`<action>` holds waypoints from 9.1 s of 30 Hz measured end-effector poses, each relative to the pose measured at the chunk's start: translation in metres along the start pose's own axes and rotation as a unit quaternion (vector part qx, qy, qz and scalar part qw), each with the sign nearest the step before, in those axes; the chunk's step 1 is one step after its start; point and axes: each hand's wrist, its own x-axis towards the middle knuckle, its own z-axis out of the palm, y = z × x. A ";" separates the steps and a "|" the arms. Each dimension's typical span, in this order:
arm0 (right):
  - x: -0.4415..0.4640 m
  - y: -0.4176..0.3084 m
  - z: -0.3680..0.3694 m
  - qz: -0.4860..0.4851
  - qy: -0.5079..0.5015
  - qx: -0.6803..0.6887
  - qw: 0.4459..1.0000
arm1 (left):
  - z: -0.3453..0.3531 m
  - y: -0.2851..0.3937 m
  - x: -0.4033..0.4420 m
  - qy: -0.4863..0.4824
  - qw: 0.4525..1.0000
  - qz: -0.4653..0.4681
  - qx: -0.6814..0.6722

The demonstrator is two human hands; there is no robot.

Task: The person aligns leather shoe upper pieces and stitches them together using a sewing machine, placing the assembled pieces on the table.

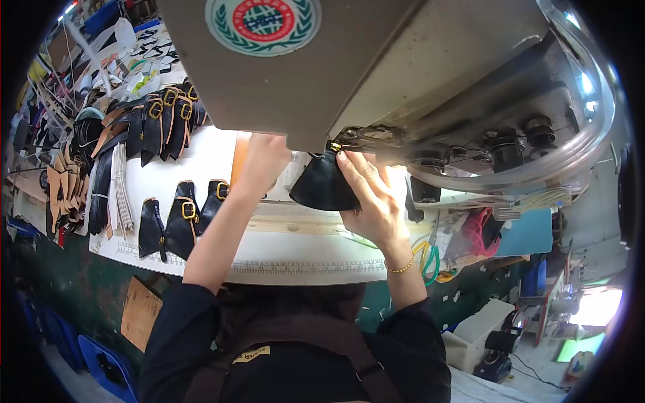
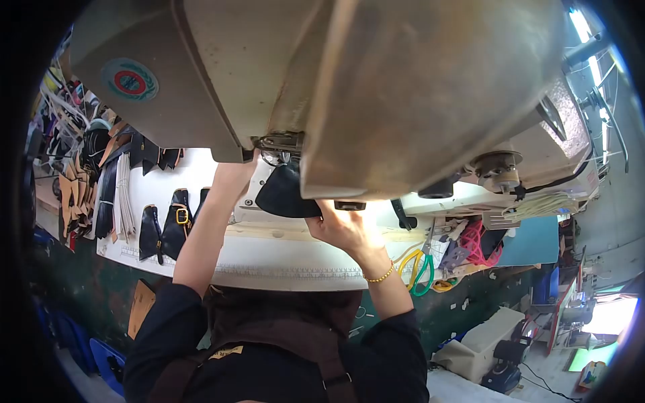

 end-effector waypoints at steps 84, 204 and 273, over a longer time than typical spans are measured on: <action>0.028 -0.046 0.018 0.275 0.217 0.279 0.894 | -0.017 0.029 -0.001 -0.241 0.970 -0.020 -0.014; 0.031 -0.075 0.014 0.447 0.141 0.549 0.692 | -0.004 0.005 0.028 -0.082 0.990 0.099 -0.050; 0.011 -0.102 0.009 0.119 0.026 0.895 0.429 | -0.230 -0.030 -0.106 0.298 0.944 0.142 0.018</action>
